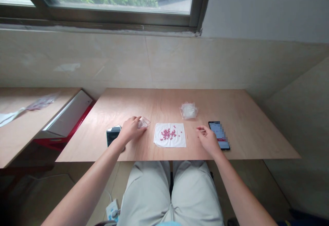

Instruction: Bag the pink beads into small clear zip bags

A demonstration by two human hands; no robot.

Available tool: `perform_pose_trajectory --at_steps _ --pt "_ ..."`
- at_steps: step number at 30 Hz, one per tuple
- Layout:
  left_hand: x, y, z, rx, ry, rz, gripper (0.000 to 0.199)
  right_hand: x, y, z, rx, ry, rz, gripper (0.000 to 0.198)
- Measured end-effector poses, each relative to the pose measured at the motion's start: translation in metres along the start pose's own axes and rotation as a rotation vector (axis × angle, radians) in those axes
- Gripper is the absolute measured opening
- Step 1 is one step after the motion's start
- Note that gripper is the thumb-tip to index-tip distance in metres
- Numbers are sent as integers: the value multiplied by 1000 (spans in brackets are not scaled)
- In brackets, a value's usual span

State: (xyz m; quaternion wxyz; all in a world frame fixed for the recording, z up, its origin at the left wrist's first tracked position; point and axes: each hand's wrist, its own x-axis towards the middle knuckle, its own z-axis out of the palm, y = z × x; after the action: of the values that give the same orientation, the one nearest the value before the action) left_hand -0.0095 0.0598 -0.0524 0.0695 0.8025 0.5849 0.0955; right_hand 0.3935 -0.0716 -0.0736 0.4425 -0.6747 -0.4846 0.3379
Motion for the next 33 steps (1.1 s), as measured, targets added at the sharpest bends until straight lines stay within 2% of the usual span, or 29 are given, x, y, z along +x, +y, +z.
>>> perform_pose_trajectory --at_steps 4,9,11,13,16,18,20,23,26,29,33 --pt "-1 3 0 16 22 24 54 -20 -3 5 105 4 25 43" --pt "-4 6 -1 -29 18 28 30 -48 -9 14 136 -78 15 39" --pt "-7 8 -3 -87 32 4 27 -57 -11 16 139 -112 18 39" --pt "-10 10 -8 -161 85 -35 27 -63 -14 15 147 -126 16 38" --pt "-15 17 -20 -304 244 -104 28 -68 -18 14 145 -125 -2 37" --pt "-19 25 -31 -451 343 -166 30 -69 -21 13 136 -126 -14 35" --pt "-25 38 -42 -662 363 -235 34 -69 -23 14 138 -133 -17 35" --pt "-40 68 -56 -1062 222 -291 43 -71 -26 17 169 -161 -5 34" --pt "-63 105 -59 -1321 28 -243 40 -76 -32 22 219 -243 28 35" --pt "-88 139 -52 -1328 -201 -235 35 -84 -43 26 350 -398 45 39" --pt "-110 167 -36 -1322 -384 -149 30 -93 -60 26 489 -616 29 37"
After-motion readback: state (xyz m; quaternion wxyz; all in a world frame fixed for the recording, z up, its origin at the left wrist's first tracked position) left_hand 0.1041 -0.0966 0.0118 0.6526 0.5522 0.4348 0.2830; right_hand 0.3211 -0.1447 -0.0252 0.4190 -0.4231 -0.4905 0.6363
